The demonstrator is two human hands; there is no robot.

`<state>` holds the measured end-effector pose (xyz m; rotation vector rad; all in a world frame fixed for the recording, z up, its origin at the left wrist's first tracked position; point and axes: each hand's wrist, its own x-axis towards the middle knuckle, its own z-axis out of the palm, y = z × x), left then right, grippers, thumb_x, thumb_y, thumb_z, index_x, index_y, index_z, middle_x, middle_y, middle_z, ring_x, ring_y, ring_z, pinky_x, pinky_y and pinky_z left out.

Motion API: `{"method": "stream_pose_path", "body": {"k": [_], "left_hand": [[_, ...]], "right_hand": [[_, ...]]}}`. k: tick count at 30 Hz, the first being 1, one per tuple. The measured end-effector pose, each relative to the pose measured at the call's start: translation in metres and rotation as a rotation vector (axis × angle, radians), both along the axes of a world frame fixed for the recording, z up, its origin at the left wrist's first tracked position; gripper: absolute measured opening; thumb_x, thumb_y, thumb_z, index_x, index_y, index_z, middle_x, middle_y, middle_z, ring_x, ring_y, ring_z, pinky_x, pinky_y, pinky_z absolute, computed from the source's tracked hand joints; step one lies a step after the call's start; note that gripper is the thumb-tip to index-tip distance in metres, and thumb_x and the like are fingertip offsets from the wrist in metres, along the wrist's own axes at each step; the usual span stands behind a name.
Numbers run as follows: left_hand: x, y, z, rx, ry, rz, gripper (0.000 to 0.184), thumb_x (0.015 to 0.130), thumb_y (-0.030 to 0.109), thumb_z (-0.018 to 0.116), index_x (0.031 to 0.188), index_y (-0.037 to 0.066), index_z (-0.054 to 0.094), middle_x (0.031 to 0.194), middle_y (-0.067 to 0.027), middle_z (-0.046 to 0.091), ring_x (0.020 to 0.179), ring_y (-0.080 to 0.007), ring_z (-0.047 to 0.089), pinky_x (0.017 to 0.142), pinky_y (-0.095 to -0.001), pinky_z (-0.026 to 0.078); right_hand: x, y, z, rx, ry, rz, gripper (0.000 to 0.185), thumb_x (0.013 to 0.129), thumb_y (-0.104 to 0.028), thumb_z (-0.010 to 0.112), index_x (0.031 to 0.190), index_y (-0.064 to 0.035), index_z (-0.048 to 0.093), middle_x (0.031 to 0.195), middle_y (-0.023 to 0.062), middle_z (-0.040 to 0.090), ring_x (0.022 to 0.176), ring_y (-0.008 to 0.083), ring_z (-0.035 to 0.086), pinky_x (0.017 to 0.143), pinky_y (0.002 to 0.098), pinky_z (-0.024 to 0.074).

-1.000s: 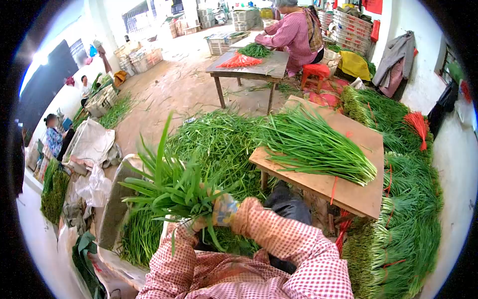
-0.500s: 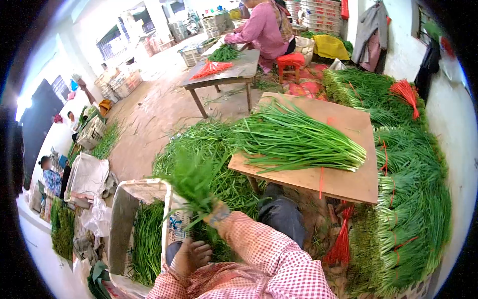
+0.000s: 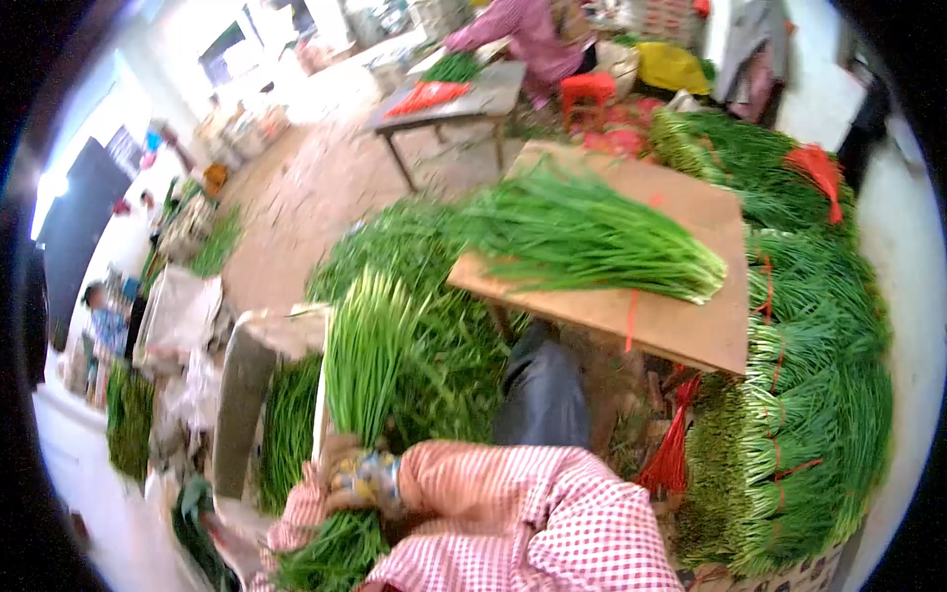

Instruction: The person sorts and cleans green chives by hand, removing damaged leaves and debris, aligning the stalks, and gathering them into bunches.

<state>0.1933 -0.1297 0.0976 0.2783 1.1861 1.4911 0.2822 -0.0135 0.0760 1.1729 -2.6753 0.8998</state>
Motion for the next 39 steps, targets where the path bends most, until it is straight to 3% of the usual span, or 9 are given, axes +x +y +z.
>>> {"method": "stream_pose_path", "body": {"k": [5, 9, 11, 15, 17, 19, 27, 35, 39], "left_hand": [[-0.056, -0.011, -0.058, 0.194, 0.232, -0.044, 0.057, 0.073, 0.005, 0.075, 0.124, 0.0, 0.05, 0.108, -0.0136, 0.063, 0.093, -0.0231, 0.063, 0.077, -0.0361, 0.056], [-0.065, -0.038, -0.027, 0.044, 0.066, -0.294, 0.047, 0.075, 0.013, 0.075, 0.116, -0.001, 0.057, 0.109, -0.0136, 0.063, 0.096, -0.0262, 0.061, 0.076, -0.0393, 0.053], [-0.045, -0.028, 0.006, -0.17, 1.593, -0.962, 0.05, 0.072, 0.017, 0.075, 0.115, -0.002, 0.058, 0.112, -0.0141, 0.063, 0.1, -0.0285, 0.059, 0.082, -0.0404, 0.05], [0.011, -0.077, -0.033, 0.115, 0.695, -0.349, 0.063, 0.067, 0.021, 0.076, 0.125, 0.007, 0.056, 0.129, -0.0134, 0.054, 0.118, -0.0312, 0.05, 0.103, -0.0419, 0.036], [0.04, -0.072, -0.006, 0.026, 0.741, -0.448, 0.075, 0.059, 0.014, 0.078, 0.129, 0.006, 0.052, 0.135, -0.0121, 0.049, 0.124, -0.0251, 0.044, 0.105, -0.0372, 0.033], [0.048, -0.083, -0.043, 0.07, 1.3, -0.692, 0.077, 0.057, 0.009, 0.08, 0.128, 0.003, 0.052, 0.13, -0.0123, 0.053, 0.118, -0.0248, 0.049, 0.102, -0.038, 0.036], [0.05, -0.127, -0.076, -0.16, 0.271, -0.36, 0.08, 0.049, 0.003, 0.083, 0.124, 0.002, 0.055, 0.116, -0.0119, 0.062, 0.104, -0.0259, 0.058, 0.094, -0.0395, 0.045], [0.064, -0.127, -0.057, -0.043, -0.355, 0.025, 0.068, 0.06, -0.006, 0.069, 0.125, -0.001, 0.052, 0.119, -0.0158, 0.06, 0.103, -0.0299, 0.06, 0.094, -0.0402, 0.046], [0.061, -0.124, -0.06, -0.036, -0.423, 0.027, 0.071, 0.06, -0.008, 0.067, 0.128, 0.0, 0.05, 0.119, -0.0152, 0.06, 0.105, -0.0297, 0.059, 0.095, -0.0396, 0.046]], "right_hand": [[0.04, 0.02, -0.005, -0.621, -0.078, -0.11, 0.06, 0.074, -0.028, 0.073, 0.128, -0.0124, 0.051, 0.12, 0.0092, 0.055, 0.118, 0.0298, 0.049, 0.104, 0.0474, 0.0371], [0.045, 0.017, -0.049, -1.907, -1.231, -0.494, 0.082, 0.073, -0.054, 0.072, 0.137, -0.0125, 0.04, 0.13, 0.0104, 0.049, 0.124, 0.0328, 0.043, 0.098, 0.0546, 0.0406], [0.046, 0.007, -0.07, -2.001, -1.103, -0.278, 0.09, 0.074, -0.063, 0.065, 0.141, -0.0128, 0.032, 0.134, 0.0136, 0.045, 0.123, 0.0364, 0.042, 0.097, 0.0575, 0.0398], [0.025, 0.018, -0.039, -2.487, -0.726, -0.221, 0.09, 0.076, -0.074, 0.049, 0.139, -0.0101, 0.038, 0.135, 0.0169, 0.046, 0.121, 0.0323, 0.047, 0.101, 0.0514, 0.0392], [0.027, 0.051, -0.052, -2.48, -0.677, 0.058, 0.093, 0.074, -0.073, 0.052, 0.137, -0.0054, 0.039, 0.129, 0.0159, 0.052, 0.109, 0.0336, 0.055, 0.094, 0.051, 0.0452], [0.021, 0.069, -0.053, -2.357, -0.705, -0.606, 0.081, 0.081, -0.065, 0.054, 0.132, -0.003, 0.043, 0.119, 0.017, 0.056, 0.1, 0.032, 0.059, 0.09, 0.0494, 0.0486], [-0.054, 0.147, -0.03, -1.707, -0.572, -1.207, 0.028, 0.089, -0.033, 0.059, 0.091, -0.0054, 0.056, 0.058, -0.0015, 0.043, 0.046, 0.0119, 0.042, 0.041, 0.0283, 0.0368], [-0.011, 0.205, -0.042, -1.586, -0.135, -1.099, 0.022, 0.09, -0.027, 0.057, 0.098, -0.0068, 0.056, 0.063, 0.002, 0.051, 0.053, 0.016, 0.054, 0.045, 0.0279, 0.0467], [0.02, 0.089, -0.013, -0.636, -1.026, -0.963, 0.062, 0.077, -0.039, 0.074, 0.121, -0.0038, 0.048, 0.105, 0.0125, 0.062, 0.081, 0.0193, 0.063, 0.058, 0.0305, 0.0508]]}}
